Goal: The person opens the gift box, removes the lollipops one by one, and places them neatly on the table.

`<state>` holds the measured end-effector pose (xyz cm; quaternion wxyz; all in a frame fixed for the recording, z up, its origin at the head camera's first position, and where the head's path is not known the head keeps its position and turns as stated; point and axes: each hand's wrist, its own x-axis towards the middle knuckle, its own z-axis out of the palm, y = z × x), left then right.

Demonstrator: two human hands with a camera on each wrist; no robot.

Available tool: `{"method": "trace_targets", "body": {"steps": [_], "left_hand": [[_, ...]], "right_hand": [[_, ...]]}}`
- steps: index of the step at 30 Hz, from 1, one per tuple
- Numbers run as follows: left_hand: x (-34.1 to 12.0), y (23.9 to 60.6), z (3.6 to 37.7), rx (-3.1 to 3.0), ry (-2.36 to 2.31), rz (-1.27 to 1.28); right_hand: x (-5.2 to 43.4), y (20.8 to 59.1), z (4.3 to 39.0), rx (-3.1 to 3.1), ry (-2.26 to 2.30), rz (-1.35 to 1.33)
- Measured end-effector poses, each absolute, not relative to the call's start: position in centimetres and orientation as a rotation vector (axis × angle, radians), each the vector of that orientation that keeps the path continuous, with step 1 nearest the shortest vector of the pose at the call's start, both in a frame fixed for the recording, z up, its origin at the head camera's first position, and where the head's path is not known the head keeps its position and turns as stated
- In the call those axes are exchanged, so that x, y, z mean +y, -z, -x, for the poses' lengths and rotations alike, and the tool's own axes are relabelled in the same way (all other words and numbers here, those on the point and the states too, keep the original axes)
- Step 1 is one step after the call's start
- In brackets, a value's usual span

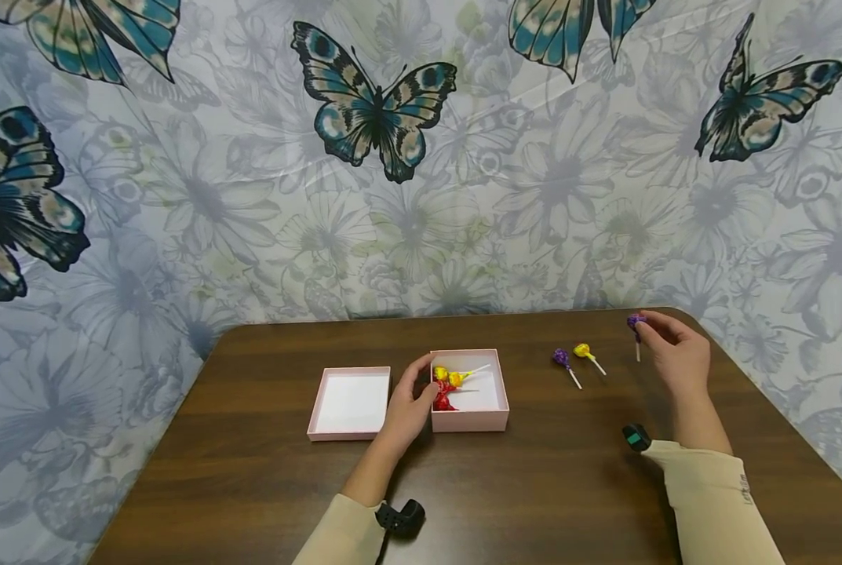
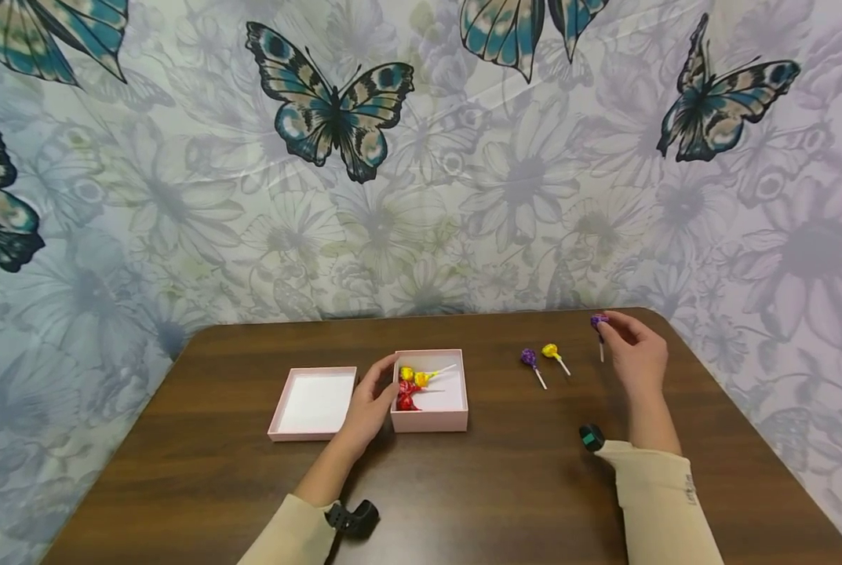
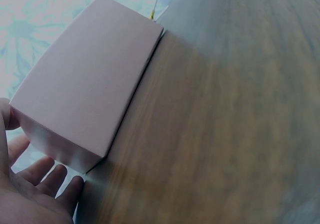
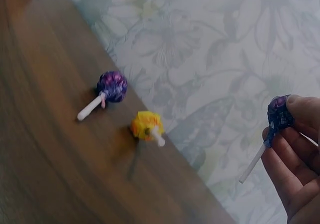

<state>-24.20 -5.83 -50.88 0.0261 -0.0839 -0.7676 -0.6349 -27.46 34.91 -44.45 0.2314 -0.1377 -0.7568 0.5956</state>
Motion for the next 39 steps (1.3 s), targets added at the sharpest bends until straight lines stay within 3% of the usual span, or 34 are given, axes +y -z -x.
{"method": "trace_targets", "body": {"steps": [22,39], "left_hand": [[-6.0,51.1,24.2,-2.387,1.939,0.264],[-5.9,51.2,24.3,-2.364,1.959,0.283]], "right_hand": [[36.5,49.6,28.3,-2.510,-1.313,0.510],[36.0,50.7,28.9,-2.599,-1.167,0.406]]}}
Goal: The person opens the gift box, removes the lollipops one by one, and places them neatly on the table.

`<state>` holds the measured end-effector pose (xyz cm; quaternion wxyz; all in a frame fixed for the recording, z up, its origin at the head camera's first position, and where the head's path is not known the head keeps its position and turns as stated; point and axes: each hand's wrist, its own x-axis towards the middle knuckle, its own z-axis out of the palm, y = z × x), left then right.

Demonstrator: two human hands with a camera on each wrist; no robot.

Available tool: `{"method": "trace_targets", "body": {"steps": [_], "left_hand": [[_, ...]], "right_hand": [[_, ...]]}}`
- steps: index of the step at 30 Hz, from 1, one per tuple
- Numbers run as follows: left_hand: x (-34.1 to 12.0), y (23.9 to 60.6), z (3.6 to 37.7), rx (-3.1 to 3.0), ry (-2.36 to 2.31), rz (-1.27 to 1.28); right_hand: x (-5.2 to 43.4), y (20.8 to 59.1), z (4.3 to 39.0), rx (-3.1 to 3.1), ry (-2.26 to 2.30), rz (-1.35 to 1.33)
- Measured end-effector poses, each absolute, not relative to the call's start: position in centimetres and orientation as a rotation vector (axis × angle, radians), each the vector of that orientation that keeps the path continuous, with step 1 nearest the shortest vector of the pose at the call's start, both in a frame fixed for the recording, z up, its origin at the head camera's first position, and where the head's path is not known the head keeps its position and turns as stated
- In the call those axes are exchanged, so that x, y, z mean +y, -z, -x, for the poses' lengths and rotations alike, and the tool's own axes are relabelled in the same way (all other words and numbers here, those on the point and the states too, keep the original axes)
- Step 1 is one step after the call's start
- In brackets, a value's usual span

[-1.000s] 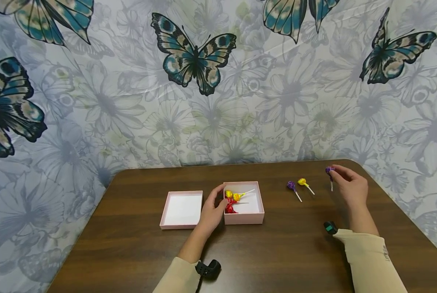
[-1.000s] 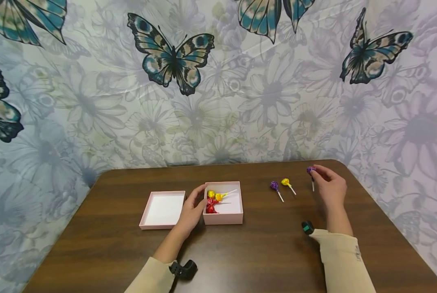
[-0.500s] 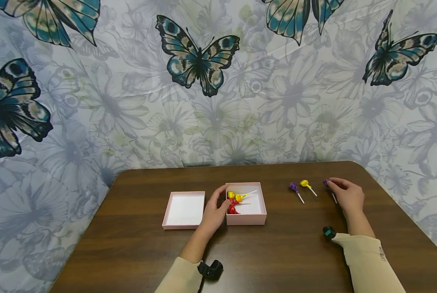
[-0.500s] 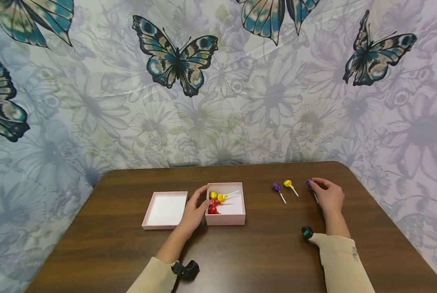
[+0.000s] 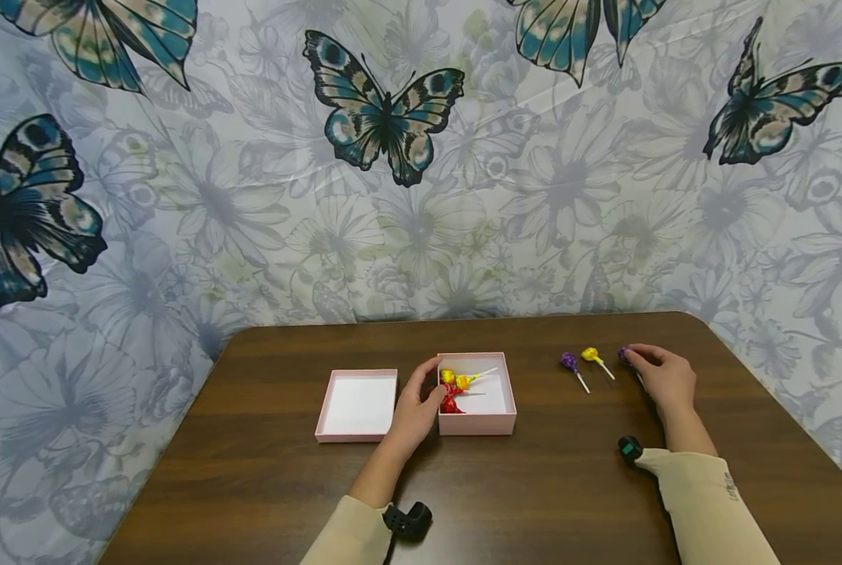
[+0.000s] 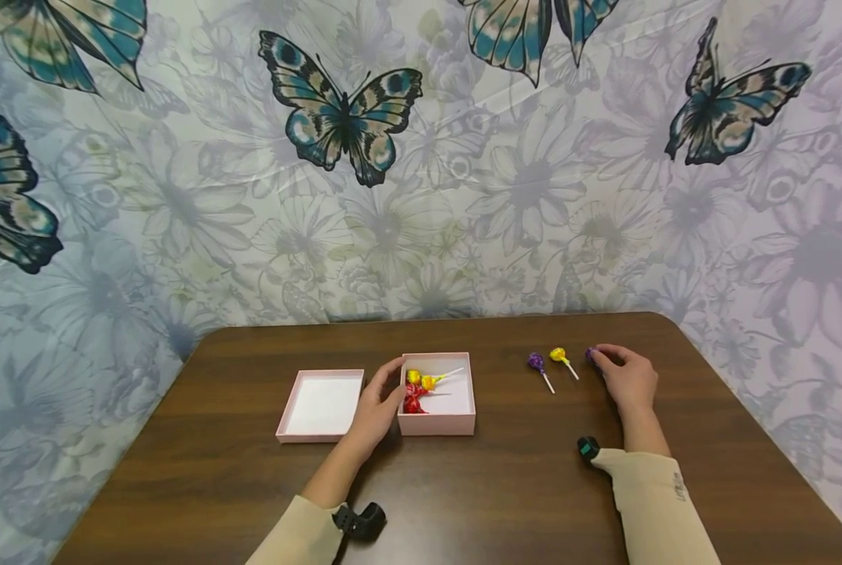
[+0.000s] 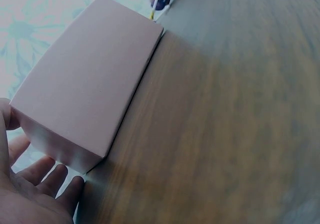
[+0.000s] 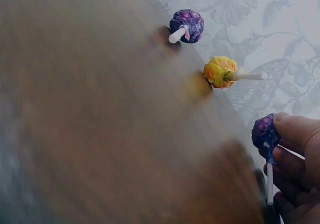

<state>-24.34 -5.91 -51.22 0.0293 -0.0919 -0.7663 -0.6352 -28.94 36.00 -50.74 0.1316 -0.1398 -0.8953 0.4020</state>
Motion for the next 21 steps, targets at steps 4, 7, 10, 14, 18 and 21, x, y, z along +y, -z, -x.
{"method": "trace_targets", "body": {"steps": [4,7,10,14,18,21], "left_hand": [[-5.9,51.2,24.4,-2.392,1.943,0.275],[-5.9,51.2,24.4,-2.402,1.934,0.258],[-5.8,51.0,24.3,-2.396,1.939,0.246],[-5.7,49.7,23.6,-2.421,1.944,0.231],[-5.7,47.9,22.6,-2.452,1.927,0.241],[-5.7,47.2,22.1,-2.455,1.924,0.257]], "right_hand": [[36.0,50.9,29.0,-2.623,-1.063,0.358],[35.9,50.9,29.1,-2.624,-1.022,0.344],[35.7,50.9,29.1,-2.620,-1.018,0.340],[35.6,50.9,29.1,-2.613,-1.021,0.345],[35.6,50.8,29.0,-2.603,-1.030,0.341],[35.6,50.8,29.0,-2.599,-1.038,0.340]]}}
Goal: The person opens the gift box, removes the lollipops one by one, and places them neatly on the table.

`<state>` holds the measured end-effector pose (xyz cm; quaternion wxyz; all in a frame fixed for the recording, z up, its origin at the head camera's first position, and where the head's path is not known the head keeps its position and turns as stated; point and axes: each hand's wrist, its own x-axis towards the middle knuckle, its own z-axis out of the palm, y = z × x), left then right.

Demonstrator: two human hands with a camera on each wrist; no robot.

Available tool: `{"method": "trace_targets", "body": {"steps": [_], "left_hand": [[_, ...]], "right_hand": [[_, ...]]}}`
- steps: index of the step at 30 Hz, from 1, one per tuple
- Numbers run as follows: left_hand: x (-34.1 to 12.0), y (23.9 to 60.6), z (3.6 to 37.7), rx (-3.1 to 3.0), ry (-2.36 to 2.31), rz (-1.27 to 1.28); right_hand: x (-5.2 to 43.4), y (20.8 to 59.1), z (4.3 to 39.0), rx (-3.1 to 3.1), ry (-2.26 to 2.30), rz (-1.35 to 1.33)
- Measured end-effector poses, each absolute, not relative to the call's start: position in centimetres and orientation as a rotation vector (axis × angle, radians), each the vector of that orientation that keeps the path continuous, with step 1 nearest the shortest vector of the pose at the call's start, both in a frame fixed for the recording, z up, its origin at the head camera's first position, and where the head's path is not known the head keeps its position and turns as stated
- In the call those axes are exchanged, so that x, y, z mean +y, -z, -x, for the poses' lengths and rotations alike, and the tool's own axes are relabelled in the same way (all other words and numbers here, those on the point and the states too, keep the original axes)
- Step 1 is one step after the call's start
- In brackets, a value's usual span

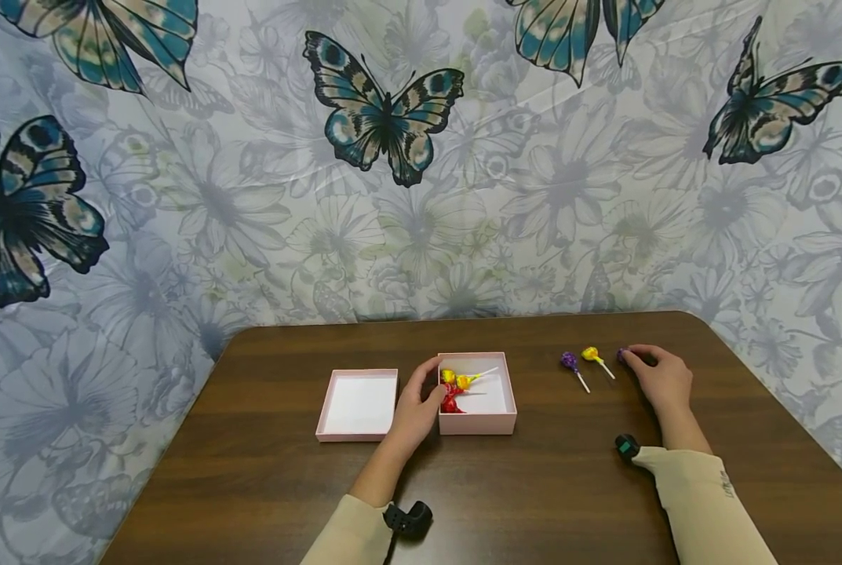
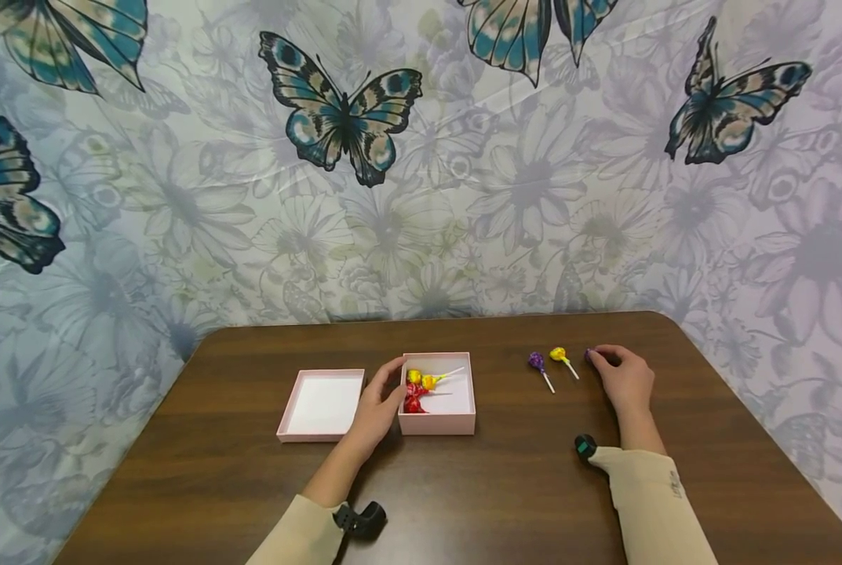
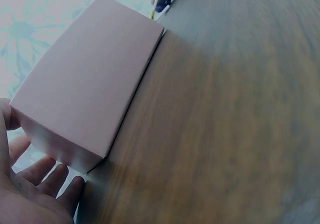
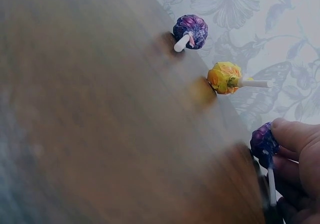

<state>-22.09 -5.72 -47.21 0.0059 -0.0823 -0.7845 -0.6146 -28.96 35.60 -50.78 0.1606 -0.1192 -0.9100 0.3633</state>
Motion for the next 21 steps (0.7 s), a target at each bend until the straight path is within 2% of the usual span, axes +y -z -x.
{"method": "trace_targets", "body": {"steps": [12,19,21], "left_hand": [[-5.8,47.5,22.2,-2.446,1.947,0.267],[-5.9,51.0,24.3,-2.418,1.931,0.253],[-6.0,51.0,24.2,-2.415,1.922,0.266]], "right_hand": [[35.5,51.1,29.1,-2.611,-1.005,0.315],[35.6,51.2,29.2,-2.616,-0.964,0.320],[35.5,51.2,29.2,-2.617,-0.964,0.331]]}}
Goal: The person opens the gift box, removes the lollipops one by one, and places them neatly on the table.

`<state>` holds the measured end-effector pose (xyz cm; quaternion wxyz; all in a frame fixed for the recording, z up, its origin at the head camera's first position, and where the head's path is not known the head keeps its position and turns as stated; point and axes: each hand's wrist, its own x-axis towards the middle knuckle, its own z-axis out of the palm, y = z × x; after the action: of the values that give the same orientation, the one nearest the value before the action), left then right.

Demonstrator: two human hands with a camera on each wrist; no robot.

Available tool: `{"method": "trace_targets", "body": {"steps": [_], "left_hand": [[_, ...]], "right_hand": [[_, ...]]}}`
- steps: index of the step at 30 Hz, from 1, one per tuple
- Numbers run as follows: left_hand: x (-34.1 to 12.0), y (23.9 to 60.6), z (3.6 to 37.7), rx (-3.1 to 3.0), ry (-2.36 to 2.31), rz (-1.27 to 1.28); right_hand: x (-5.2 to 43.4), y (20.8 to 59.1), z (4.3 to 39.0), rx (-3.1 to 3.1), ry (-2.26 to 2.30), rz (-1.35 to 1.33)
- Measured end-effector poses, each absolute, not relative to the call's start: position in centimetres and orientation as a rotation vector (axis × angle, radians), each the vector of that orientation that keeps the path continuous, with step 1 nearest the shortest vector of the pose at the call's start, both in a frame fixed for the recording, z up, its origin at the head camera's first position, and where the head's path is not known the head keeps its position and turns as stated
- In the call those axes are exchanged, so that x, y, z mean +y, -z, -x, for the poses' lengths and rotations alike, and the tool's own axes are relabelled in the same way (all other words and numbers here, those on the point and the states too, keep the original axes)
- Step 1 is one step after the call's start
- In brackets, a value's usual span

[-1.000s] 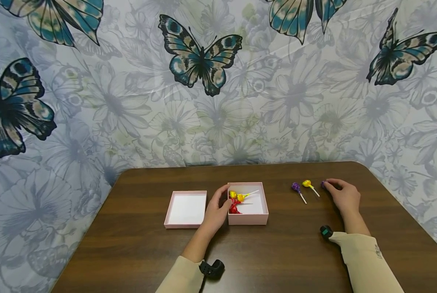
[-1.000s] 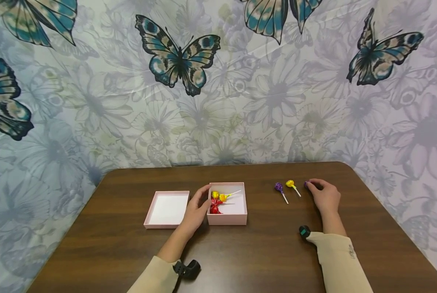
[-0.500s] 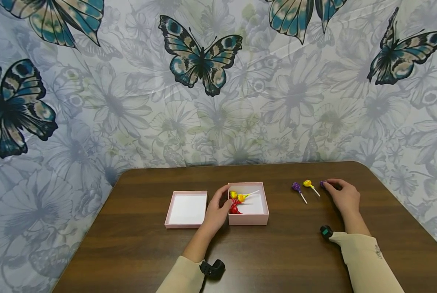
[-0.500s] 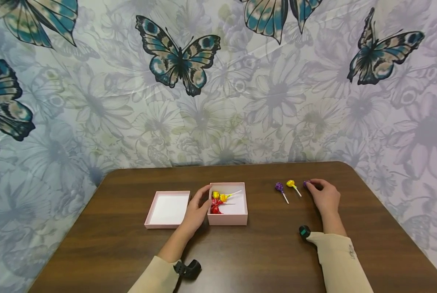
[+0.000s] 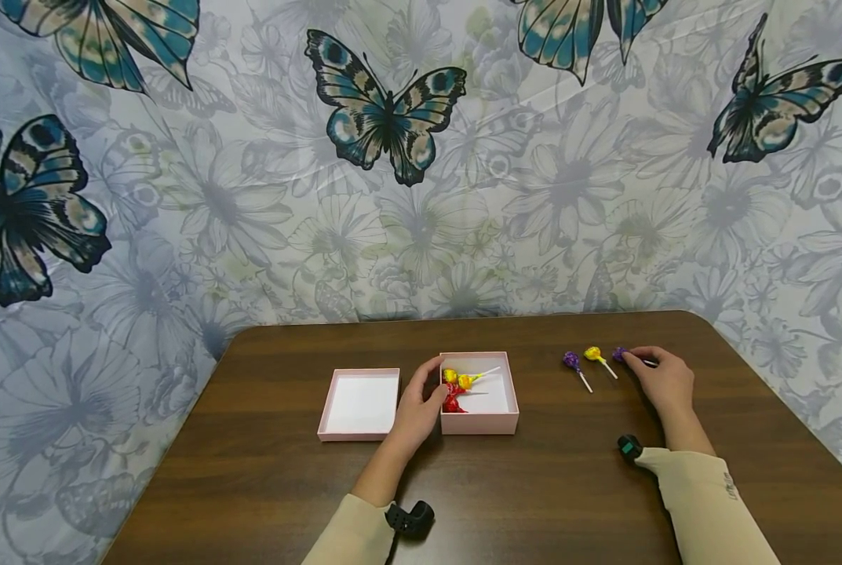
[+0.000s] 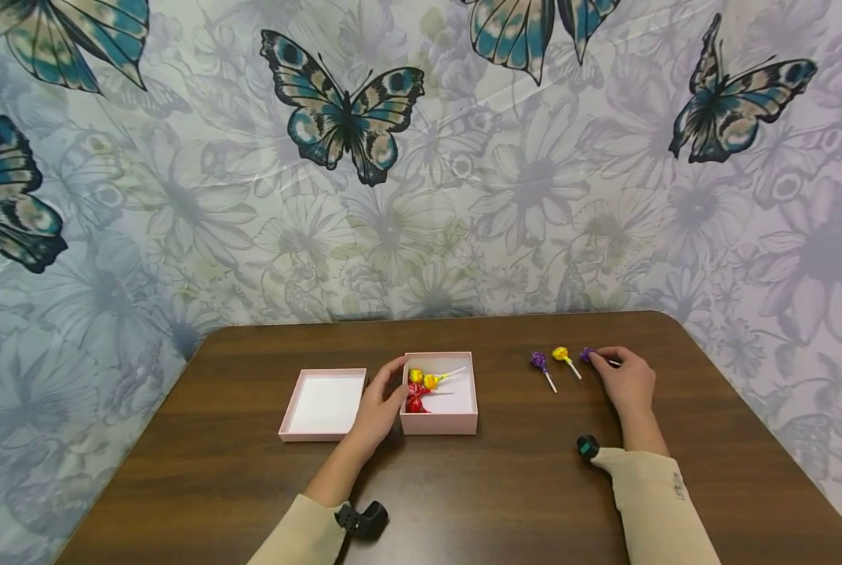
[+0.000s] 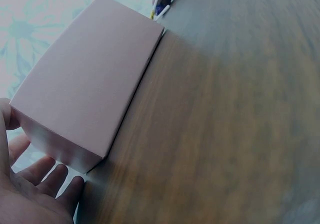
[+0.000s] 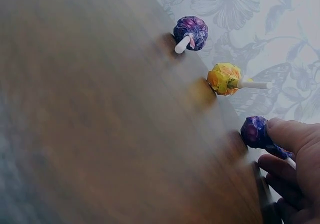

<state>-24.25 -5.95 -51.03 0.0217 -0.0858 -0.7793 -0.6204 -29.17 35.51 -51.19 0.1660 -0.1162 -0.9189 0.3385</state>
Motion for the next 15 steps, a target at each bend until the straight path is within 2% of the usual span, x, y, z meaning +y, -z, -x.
{"method": "trace_targets", "body": {"steps": [15], "left_hand": [[-5.92,50.86,24.15,-2.398,1.924,0.273]], "right_hand": [[35.54,51.20,28.68,-2.629,-0.851,0.328]]}}
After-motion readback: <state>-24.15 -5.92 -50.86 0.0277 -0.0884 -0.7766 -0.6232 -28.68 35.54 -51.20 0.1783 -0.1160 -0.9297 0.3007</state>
